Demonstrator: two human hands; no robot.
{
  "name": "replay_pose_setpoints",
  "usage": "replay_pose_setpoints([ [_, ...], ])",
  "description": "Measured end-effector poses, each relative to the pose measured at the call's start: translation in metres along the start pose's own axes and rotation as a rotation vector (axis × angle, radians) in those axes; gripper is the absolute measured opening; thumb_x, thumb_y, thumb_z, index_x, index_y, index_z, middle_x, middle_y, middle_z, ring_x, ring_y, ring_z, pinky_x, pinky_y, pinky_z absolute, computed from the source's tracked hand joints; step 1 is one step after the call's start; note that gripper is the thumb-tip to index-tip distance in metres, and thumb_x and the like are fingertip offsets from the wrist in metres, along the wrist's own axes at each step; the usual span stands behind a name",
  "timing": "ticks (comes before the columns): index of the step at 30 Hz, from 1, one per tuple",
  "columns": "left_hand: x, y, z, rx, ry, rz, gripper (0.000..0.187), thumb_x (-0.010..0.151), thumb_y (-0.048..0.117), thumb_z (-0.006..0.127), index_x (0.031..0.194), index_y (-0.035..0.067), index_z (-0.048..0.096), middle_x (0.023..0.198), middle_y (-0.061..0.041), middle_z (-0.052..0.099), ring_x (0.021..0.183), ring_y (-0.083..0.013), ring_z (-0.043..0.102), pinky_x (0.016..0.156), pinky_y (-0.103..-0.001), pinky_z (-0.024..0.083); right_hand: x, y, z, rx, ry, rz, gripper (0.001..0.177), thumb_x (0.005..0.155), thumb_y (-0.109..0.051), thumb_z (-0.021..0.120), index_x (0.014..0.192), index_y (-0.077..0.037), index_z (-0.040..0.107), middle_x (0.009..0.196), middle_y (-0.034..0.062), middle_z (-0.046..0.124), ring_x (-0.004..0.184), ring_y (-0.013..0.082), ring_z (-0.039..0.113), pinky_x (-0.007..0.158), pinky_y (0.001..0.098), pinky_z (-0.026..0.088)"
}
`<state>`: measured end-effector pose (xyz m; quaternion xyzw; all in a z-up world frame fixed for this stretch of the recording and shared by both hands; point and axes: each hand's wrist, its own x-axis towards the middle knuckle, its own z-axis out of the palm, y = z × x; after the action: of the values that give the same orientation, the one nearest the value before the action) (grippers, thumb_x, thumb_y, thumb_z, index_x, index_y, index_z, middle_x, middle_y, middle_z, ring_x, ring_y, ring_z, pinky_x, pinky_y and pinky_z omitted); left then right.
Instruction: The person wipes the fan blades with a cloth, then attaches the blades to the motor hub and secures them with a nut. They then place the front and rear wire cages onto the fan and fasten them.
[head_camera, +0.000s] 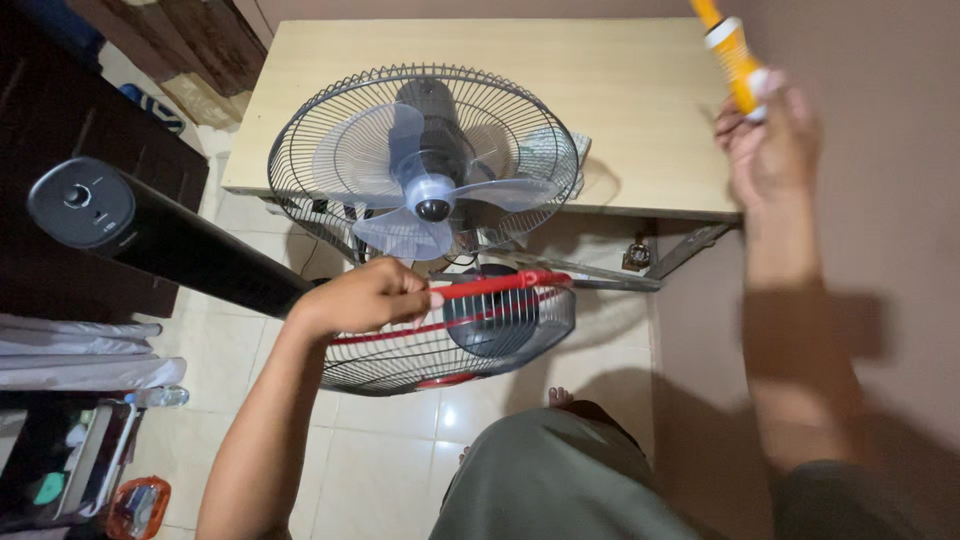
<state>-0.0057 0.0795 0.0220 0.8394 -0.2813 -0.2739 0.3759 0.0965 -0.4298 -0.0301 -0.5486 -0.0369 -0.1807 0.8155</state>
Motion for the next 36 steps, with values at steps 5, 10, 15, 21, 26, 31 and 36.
replay_pose_setpoints([
  [5,-0.012,0.014,-0.012,-0.017,-0.013,-0.021,0.051,0.098,0.036,0.064,0.061,0.002,0.058,0.049,0.001,0.044,0.046,-0.0082,0.037,0.045,-0.031,0.034,0.03,0.121,-0.04,-0.398,0.069,0.269,0.029,0.102,-0.025,0.07,0.122,-0.004,0.066,0.093,0.006,0.072,0.074,0.0095,0.066,0.061,0.0238,0.049],
  [10,-0.018,0.019,-0.015,-0.133,-0.012,-0.136,0.047,0.096,0.035,0.064,0.062,0.003,0.064,0.048,0.002,0.043,0.044,-0.008,0.037,0.042,-0.032,0.031,0.047,0.236,-0.051,-0.574,0.07,0.132,0.031,0.095,-0.019,0.077,0.119,-0.003,0.068,0.095,0.004,0.072,0.078,0.0112,0.065,0.066,0.026,0.05],
  [15,-0.017,0.015,-0.009,-0.129,0.021,-0.154,0.048,0.097,0.034,0.066,0.062,0.001,0.062,0.048,0.001,0.044,0.046,-0.0088,0.036,0.044,-0.032,0.032,0.051,0.287,-0.05,-0.982,0.066,0.063,0.031,0.09,-0.028,0.081,0.113,-0.009,0.072,0.102,0.0086,0.076,0.091,0.022,0.072,0.08,0.0359,0.055],
  [21,-0.008,0.02,0.005,-0.074,0.093,-0.195,0.041,0.094,0.031,0.067,0.068,-0.001,0.07,0.05,-0.003,0.054,0.05,-0.0098,0.043,0.047,-0.033,0.039,0.045,0.31,-0.027,-1.184,-0.097,-0.013,0.033,0.086,-0.028,0.079,0.116,-0.015,0.072,0.109,0.0134,0.074,0.101,0.0349,0.069,0.087,0.045,0.054],
  [26,0.001,0.029,0.012,-0.013,0.125,-0.255,0.045,0.094,0.032,0.067,0.067,-0.003,0.07,0.051,-0.007,0.06,0.048,-0.0124,0.047,0.049,-0.034,0.042,0.042,0.326,-0.011,-1.21,-0.091,-0.125,0.036,0.086,-0.03,0.078,0.116,-0.012,0.071,0.112,0.0172,0.072,0.105,0.039,0.066,0.089,0.0477,0.053],
  [31,-0.001,0.031,0.013,-0.022,0.163,-0.222,0.042,0.094,0.032,0.066,0.069,-0.002,0.07,0.053,-0.008,0.064,0.049,-0.0121,0.053,0.051,-0.033,0.045,0.041,0.327,-0.013,-1.244,-0.165,-0.128,0.043,0.083,-0.036,0.08,0.119,-0.013,0.073,0.106,0.0193,0.071,0.101,0.0397,0.066,0.088,0.0492,0.052],
  [36,-0.006,0.032,0.016,-0.038,0.187,-0.22,0.046,0.096,0.032,0.065,0.065,-0.002,0.065,0.05,-0.006,0.054,0.048,-0.0117,0.045,0.049,-0.034,0.041,0.03,0.298,-0.004,-1.085,-0.01,-0.402,0.052,0.083,-0.031,0.083,0.124,-0.004,0.068,0.109,0.0197,0.07,0.099,0.0353,0.068,0.09,0.0446,0.053],
])
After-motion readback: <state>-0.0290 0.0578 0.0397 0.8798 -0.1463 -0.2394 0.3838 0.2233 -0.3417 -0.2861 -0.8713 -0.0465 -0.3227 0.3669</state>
